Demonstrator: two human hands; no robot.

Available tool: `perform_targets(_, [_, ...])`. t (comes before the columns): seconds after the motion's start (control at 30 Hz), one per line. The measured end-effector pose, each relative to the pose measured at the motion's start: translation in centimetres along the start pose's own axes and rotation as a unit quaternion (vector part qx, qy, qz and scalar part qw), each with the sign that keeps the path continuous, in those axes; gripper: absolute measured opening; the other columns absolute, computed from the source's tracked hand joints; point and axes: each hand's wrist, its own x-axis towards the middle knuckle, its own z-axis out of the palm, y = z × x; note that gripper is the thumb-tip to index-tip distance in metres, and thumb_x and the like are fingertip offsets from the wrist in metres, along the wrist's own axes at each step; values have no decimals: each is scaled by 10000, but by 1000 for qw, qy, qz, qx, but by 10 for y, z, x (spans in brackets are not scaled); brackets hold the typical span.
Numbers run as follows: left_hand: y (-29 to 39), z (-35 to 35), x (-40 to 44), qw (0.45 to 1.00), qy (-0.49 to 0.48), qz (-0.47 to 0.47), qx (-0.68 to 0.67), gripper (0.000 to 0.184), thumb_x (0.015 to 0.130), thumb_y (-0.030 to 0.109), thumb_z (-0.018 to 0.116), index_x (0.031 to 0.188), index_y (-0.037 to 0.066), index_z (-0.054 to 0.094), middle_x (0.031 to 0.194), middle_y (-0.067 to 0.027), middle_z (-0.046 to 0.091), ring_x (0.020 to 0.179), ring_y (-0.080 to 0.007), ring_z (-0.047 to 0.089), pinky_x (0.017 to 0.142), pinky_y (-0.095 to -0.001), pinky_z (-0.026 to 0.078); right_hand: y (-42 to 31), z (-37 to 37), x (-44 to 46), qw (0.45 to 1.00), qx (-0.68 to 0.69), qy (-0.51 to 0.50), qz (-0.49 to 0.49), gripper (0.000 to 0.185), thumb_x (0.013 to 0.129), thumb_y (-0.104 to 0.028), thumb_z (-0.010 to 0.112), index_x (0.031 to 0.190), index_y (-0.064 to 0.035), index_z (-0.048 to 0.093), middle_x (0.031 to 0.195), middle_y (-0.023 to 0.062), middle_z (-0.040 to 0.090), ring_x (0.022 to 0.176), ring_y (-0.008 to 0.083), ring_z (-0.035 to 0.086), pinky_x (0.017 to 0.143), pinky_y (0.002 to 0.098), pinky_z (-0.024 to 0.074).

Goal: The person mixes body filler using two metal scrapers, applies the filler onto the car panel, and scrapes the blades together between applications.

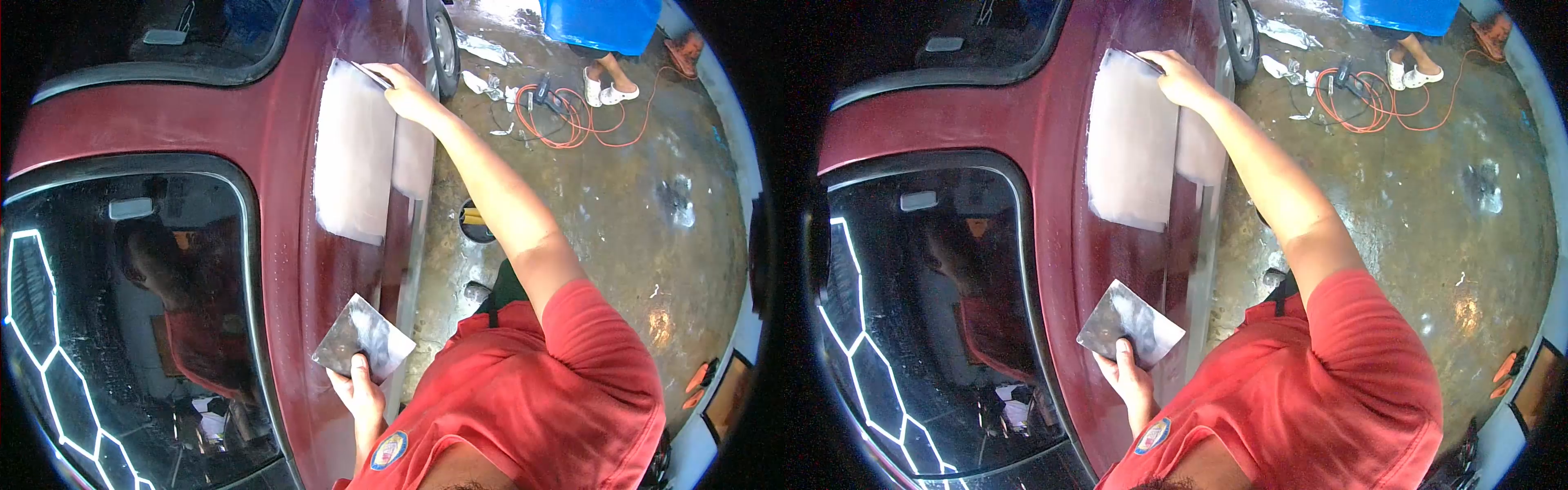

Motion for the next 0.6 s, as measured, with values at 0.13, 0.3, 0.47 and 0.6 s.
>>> perform_targets(0.13, [-2, -2, 2, 1000, -7, -10, -5, 475, 946, 146, 652, 1358, 7, 459, 1244, -81, 566, 1103, -168, 537, 1003, -331, 405, -8, -2, 4, 1000, -3, -14, -10, 623, 822, 45, 465, 1383, -211, 554, 1314, 155, 546, 1269, 327, 519, 1051, 370, 427])
perform_targets(0.3, [-10, -14, 6, 999, -22, -32, 5, 426, 960, 103, 613, 1333, -13, 442, 1256, -102, 559, 1115, -179, 542, 1011, -329, 413, -32, 15, -29, 999, -22, -16, -19, 632, 812, 54, 469, 1389, -192, 546, 1296, 165, 554, 1257, 339, 520, 1043, 376, 432])
perform_targets(0.47, [-24, -34, 8, 998, -47, -35, -13, 433, 961, 101, 612, 1345, -11, 445, 1257, -102, 564, 1121, -183, 540, 1018, -335, 404, -64, 51, -108, 996, -78, -24, -47, 645, 798, 65, 517, 1397, -175, 541, 1221, 163, 572, 1150, 358, 545, 991, 428, 437])
perform_targets(0.6, [-39, -51, 8, 998, -52, -32, -4, 447, 967, 93, 600, 1376, 6, 440, 1263, -92, 564, 1121, -184, 542, 1021, -342, 401, -95, 89, -190, 995, -77, -39, -42, 693, 752, 118, 534, 1393, -145, 535, 1259, 139, 536, 1236, 344, 504, 1100, 507, 365])
